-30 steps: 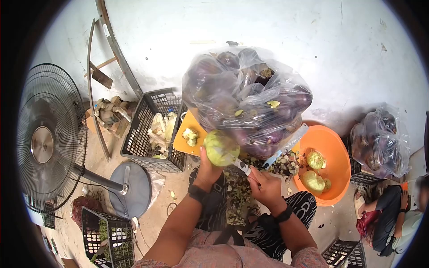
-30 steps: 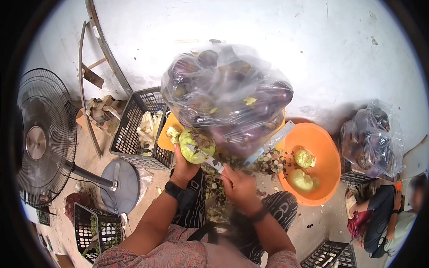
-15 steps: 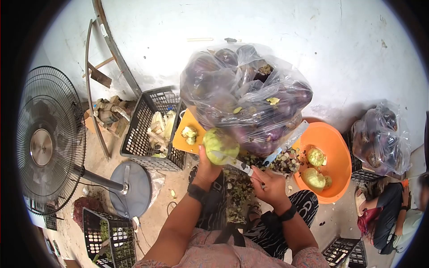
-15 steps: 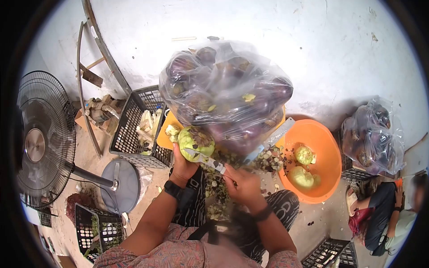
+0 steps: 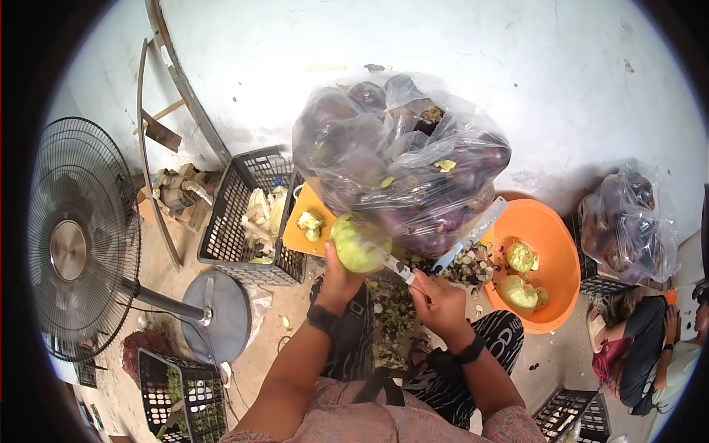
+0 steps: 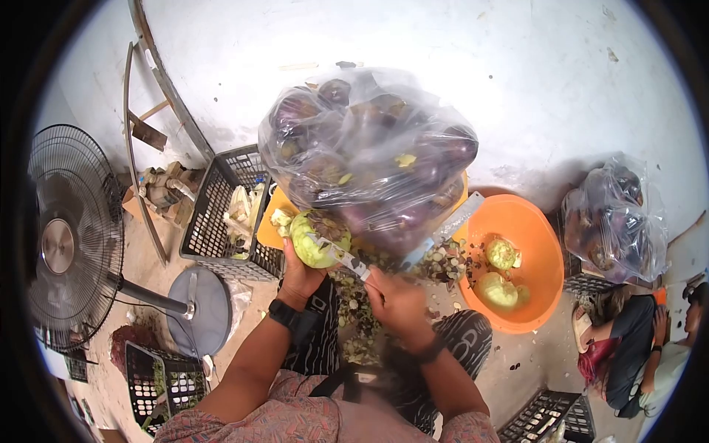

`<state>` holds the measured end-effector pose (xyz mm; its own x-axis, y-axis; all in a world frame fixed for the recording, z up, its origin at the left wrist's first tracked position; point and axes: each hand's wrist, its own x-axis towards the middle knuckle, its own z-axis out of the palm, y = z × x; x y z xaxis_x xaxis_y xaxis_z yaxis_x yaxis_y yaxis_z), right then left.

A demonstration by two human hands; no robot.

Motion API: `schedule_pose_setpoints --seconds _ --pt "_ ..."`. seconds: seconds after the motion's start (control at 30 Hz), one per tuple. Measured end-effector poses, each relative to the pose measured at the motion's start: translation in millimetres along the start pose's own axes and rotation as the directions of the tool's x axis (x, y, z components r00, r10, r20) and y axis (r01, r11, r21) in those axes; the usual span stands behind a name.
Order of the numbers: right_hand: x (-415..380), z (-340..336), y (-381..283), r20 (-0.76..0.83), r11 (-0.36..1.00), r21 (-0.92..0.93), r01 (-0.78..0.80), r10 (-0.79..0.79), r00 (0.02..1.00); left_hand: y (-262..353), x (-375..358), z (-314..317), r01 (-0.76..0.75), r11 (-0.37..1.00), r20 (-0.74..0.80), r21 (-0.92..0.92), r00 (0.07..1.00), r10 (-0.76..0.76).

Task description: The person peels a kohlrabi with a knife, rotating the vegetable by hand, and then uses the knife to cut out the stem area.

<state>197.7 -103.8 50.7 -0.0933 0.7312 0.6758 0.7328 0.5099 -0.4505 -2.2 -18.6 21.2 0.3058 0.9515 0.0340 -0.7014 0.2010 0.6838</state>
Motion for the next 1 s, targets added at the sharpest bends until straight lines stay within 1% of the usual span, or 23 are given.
schedule_pose_setpoints --seconds 0.03,0.1,0.13,0.2,0.23,0.3,0.33,0.4,0.43,0.47,0.53,0.6,0.67,0.7,0.8,0.87,1.0 --pt "-2 3 0 -0.003 1.000 -0.001 -0.002 0.002 1.000 0 0 -1 0.012 1.000 -0.002 -0.016 1.000 -0.012" --pt "-6 8 -1 -0.001 0.995 0.065 -0.081 0.081 0.997 0 0 -1 0.011 1.000 0.007 -0.013 1.000 -0.011" --pt "-6 9 -3 -0.001 0.995 0.064 -0.080 0.080 0.997 1 0 1 0.007 1.000 0.015 -0.012 1.000 -0.007" --pt "-7 9 -8 0.039 0.951 0.232 -0.202 0.199 0.979 3 -1 6 0.006 1.000 0.004 -0.022 1.000 -0.005" --pt "-8 9 -10 0.040 0.952 0.231 -0.201 0.197 0.980 3 -2 8 0.006 0.999 -0.007 -0.032 1.000 -0.006" --pt "-10 7 -14 0.109 0.793 0.430 -0.432 0.430 0.897 2 -1 4 0.013 1.000 -0.007 -0.018 1.000 -0.013" --pt "-8 5 -13 0.109 0.793 0.430 -0.432 0.429 0.896 2 0 2 0.021 1.000 -0.007 -0.003 1.000 -0.021" --pt "-1 -3 -6 -0.022 0.880 0.359 -0.310 0.340 0.940 1 0 0 0.023 1.000 -0.005 -0.010 1.000 -0.023" --pt "3 -14 -8 0.049 0.916 0.265 -0.301 0.299 0.953 1 0 0 0.025 1.000 -0.002 -0.016 1.000 -0.025" --pt "2 -16 -5 0.050 0.915 0.266 -0.302 0.300 0.953 1 0 0 0.026 1.000 -0.003 -0.015 1.000 -0.026" --pt "0 -18 -3 0.060 0.991 0.113 -0.075 0.068 0.996 1 0 0 0.015 0.997 -0.022 -0.075 1.000 -0.016" --pt "3 -22 -6 0.061 0.992 0.106 -0.062 0.055 0.997 2 1 4 -0.004 0.998 -0.039 -0.059 0.999 0.001" --pt "4 -29 -6 0.139 1.000 0.010 -0.006 0.004 0.990 2 0 6 -0.022 0.999 -0.056 -0.046 0.998 0.019" --pt "3 -30 -4 0.140 1.000 0.010 -0.006 0.004 0.990 3 0 6 -0.023 0.998 -0.044 -0.058 0.999 0.020" --pt "2 -30 1 0.124 1.000 -0.026 -0.006 0.009 0.992 4 0 5 -0.022 0.997 -0.015 -0.072 1.000 0.021" --pt "4 -30 2 0.069 1.000 -0.023 -0.013 0.015 0.997 4 1 5 -0.019 0.997 0.004 -0.075 1.000 0.019" --pt "5 -32 1 0.060 1.000 -0.016 -0.011 0.012 0.998 3 -1 4 -0.016 0.998 0.016 -0.058 1.000 0.017"
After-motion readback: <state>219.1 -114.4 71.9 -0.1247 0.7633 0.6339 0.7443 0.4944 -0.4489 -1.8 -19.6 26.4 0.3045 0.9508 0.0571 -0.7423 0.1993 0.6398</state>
